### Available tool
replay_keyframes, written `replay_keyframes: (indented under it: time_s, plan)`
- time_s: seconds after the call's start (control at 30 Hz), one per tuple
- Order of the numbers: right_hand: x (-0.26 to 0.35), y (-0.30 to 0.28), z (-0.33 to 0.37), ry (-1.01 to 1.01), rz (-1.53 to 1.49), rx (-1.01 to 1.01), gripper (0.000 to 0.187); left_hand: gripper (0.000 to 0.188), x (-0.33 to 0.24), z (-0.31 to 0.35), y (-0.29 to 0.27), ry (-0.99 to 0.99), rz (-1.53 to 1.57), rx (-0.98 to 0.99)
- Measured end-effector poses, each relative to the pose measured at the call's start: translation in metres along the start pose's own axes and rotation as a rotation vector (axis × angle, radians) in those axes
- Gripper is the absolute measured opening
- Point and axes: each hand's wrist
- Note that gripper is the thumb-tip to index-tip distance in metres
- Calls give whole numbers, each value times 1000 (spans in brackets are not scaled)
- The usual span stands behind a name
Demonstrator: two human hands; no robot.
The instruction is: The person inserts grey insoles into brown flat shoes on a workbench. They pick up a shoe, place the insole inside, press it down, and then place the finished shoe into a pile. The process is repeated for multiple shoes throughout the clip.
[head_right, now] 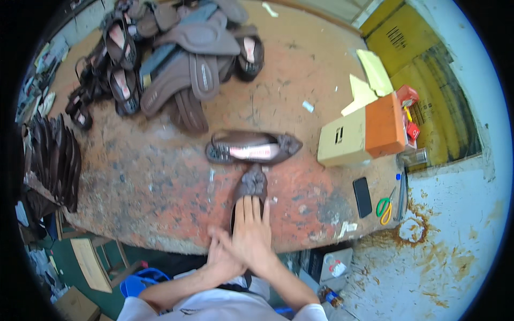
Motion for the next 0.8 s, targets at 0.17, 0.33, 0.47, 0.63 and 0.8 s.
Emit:
replay_keyframes:
  time_s: [0.17,0.33,0.47,0.63,0.8]
  plan:
    - [-4,3,-7,157,-92,80,106,56,-3,1,8,4,93,-141]
    - [-25,22,-27,132,-22,-53,103,39,-5,-5,-4,138,-187,-198]
    - [-1,-52,-24,-94,-323,334,84,35,20,20,-21,282,36,-466]
    - [5,-147,-102,-385,-627,-203,43,51,76,95,-79,152,-90,-680]
    - [26,-129,-307,-427,-308,-713,42,55,179,125,-114,-297,-402,-789]
Point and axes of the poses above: each hand's wrist, its own z-axis away from the middle knuckle, its own y-axis out of the palm, x = y × z, and after that the axes turned 8 degrees about -y, right-handed
